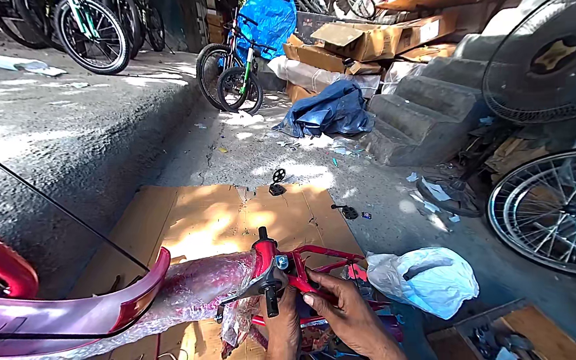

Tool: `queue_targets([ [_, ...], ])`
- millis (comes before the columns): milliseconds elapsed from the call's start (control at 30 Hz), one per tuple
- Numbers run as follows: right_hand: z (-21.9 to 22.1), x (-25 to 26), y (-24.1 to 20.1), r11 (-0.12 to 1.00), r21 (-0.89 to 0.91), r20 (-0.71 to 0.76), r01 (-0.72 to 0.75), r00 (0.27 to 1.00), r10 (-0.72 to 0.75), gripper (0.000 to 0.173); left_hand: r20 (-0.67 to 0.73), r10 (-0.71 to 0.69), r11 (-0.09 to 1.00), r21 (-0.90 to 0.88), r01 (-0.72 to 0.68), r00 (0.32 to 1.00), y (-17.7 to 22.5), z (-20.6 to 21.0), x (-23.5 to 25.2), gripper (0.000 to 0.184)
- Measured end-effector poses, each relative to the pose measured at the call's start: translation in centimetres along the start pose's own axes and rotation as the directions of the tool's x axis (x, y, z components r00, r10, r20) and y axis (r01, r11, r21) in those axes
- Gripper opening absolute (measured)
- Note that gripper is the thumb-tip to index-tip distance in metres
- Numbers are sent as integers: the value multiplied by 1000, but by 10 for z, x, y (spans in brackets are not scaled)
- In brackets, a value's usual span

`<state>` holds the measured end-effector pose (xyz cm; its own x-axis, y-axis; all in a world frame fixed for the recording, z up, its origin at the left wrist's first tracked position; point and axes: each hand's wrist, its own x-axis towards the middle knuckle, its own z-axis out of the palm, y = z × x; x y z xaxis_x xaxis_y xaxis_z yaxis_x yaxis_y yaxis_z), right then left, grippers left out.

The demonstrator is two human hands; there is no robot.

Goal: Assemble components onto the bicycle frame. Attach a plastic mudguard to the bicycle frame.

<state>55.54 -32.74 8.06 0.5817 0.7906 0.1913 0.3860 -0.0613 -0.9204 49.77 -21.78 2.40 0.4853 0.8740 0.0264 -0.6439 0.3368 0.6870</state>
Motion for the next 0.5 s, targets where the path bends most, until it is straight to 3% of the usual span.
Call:
queue_targets([
  [500,-1,1,0,1000,3,5,-5,1000,5,45,83,-32,993,-107,41,996,0,-8,-1,19],
])
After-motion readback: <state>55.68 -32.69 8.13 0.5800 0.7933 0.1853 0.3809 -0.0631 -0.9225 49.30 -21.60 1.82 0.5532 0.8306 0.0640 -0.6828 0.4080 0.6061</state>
